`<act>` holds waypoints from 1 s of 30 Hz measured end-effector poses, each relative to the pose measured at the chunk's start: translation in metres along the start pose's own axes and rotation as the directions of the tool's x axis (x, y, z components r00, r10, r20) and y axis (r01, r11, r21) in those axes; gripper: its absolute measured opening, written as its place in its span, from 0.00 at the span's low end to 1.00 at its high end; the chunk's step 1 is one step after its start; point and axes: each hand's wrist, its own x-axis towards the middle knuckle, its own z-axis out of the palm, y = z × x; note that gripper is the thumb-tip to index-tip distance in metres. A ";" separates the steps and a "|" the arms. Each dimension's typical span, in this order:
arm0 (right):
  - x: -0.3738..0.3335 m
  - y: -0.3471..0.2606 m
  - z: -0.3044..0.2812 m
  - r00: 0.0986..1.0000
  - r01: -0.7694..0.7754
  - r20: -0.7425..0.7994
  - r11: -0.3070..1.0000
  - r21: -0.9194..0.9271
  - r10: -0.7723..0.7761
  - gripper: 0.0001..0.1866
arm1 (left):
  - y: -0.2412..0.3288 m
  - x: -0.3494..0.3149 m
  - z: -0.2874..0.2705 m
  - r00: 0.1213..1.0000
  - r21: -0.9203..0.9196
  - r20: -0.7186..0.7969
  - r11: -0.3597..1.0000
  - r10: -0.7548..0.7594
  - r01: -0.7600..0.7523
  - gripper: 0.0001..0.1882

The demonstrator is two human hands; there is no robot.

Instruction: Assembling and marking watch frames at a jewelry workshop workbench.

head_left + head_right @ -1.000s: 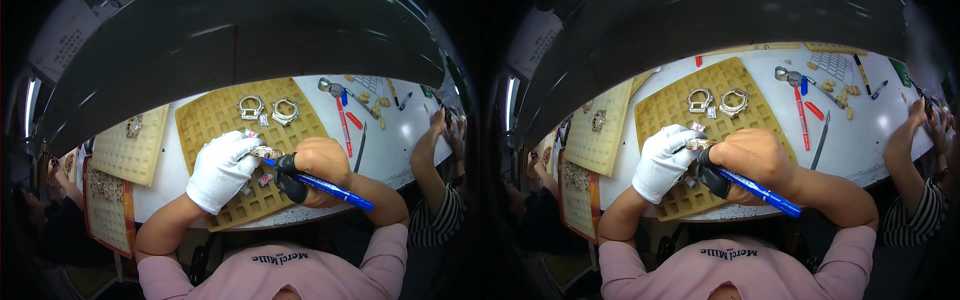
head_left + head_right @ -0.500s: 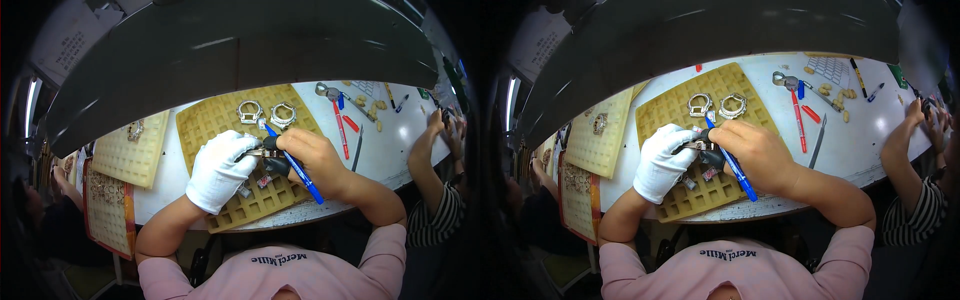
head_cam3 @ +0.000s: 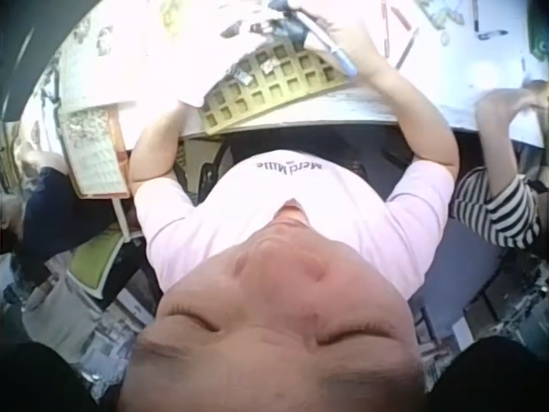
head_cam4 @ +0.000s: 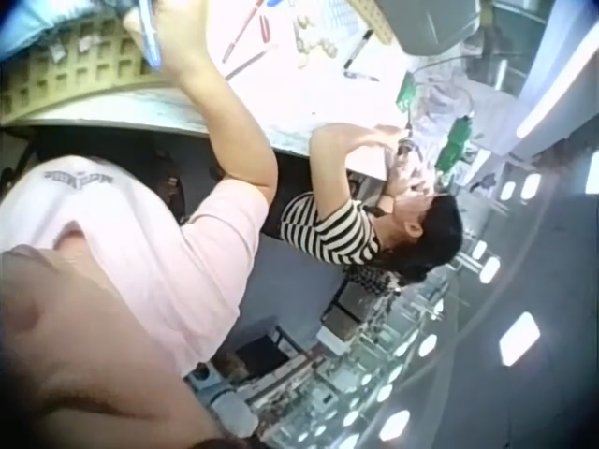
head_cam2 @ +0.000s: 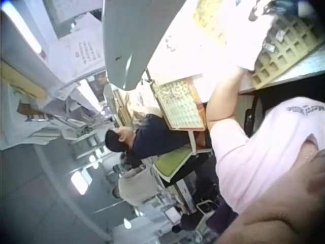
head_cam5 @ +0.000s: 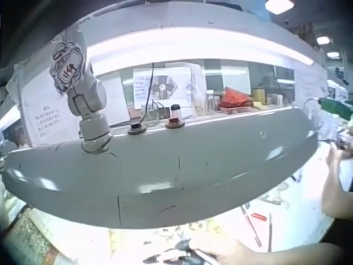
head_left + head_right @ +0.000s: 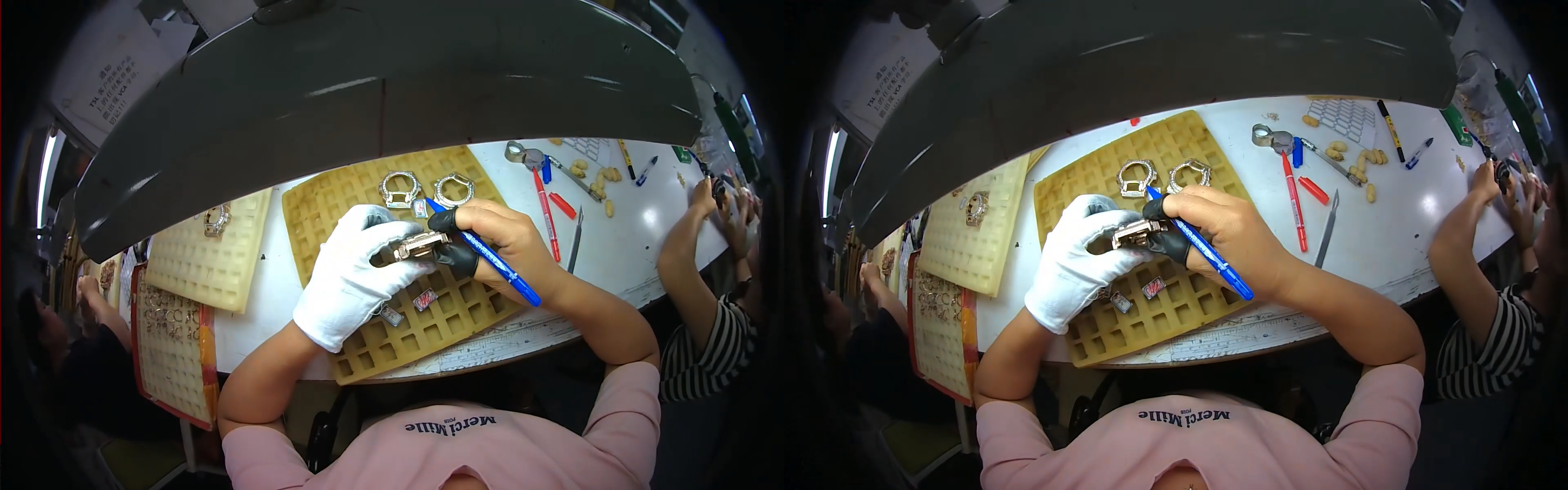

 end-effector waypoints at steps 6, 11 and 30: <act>0.000 -0.003 -0.002 0.999 -0.047 0.017 0.999 -0.008 0.047 0.15 | 0.001 0.000 0.000 0.999 -0.083 -0.019 0.996 -0.030 0.029 0.15; 0.000 0.000 0.001 1.000 0.015 -0.018 1.000 -0.013 -0.016 0.16 | 0.002 -0.002 -0.002 0.999 0.035 -0.036 0.999 0.000 0.002 0.14; -0.002 0.003 0.001 1.000 0.013 -0.007 0.998 -0.065 -0.013 0.16 | 0.004 -0.001 -0.003 1.000 0.105 0.000 0.994 0.006 -0.006 0.14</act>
